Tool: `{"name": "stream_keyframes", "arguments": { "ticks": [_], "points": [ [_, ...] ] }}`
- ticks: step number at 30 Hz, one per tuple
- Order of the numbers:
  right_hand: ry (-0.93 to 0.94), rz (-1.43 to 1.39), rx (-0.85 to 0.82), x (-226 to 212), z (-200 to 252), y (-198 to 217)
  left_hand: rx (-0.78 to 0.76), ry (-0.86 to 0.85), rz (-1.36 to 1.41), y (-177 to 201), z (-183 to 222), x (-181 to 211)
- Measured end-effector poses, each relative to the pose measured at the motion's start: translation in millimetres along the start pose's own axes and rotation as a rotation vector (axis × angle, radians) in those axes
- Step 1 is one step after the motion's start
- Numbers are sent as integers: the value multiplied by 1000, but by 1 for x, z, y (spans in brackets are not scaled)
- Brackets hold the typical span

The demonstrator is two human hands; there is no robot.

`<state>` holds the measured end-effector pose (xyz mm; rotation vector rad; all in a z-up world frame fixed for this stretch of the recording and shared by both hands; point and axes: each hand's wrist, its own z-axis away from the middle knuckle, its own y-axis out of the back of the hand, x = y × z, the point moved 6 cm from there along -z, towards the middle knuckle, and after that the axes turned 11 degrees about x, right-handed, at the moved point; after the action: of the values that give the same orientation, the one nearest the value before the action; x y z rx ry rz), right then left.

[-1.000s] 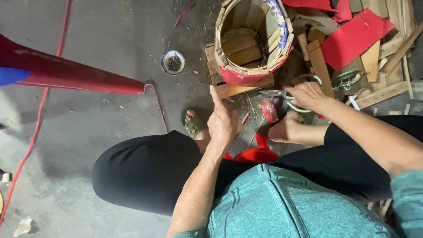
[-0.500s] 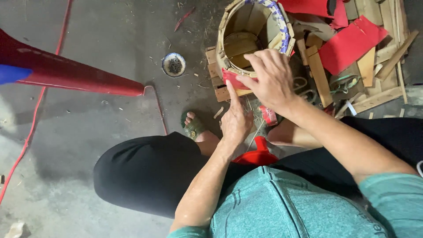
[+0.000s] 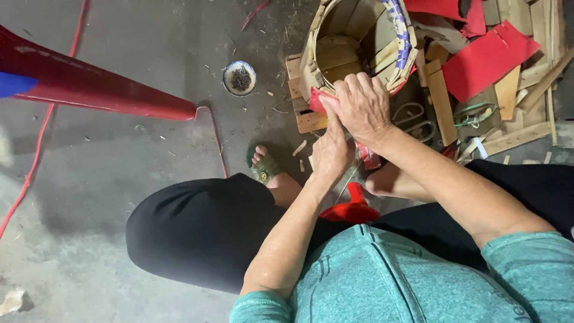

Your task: Applying adhesive tape and red decorative paper to the exterior of a wooden drum shell.

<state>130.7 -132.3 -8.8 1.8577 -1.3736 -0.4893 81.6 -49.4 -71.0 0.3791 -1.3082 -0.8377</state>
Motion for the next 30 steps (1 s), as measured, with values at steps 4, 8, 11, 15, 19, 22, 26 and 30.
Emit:
{"name": "stream_keyframes", "arguments": {
  "ticks": [4,8,11,15,19,22,26,30],
  "points": [
    [13,-13,-22,-1,-4,7,-9,12,-19,-6,-5,-9],
    [13,-33,-96,-2,-8,12,-7,20,10,0,-5,-10],
    [-4,-38,-151,-1,-4,5,-12,21,-5,2,-5,-9],
    [4,-24,-123,2,-9,14,-28,32,-59,3,-3,-19],
    [-102,-204,-299,-2,-23,39,13,128,-23,19,8,-29],
    [-308,-276,-349,2,-12,21,44,140,-41,40,22,-20],
    [-145,-19,-199,9,18,-28,92,192,-19,51,35,-20],
    [-150,-30,-170,10,22,-39,163,190,-11,57,35,-34]
  ]
}}
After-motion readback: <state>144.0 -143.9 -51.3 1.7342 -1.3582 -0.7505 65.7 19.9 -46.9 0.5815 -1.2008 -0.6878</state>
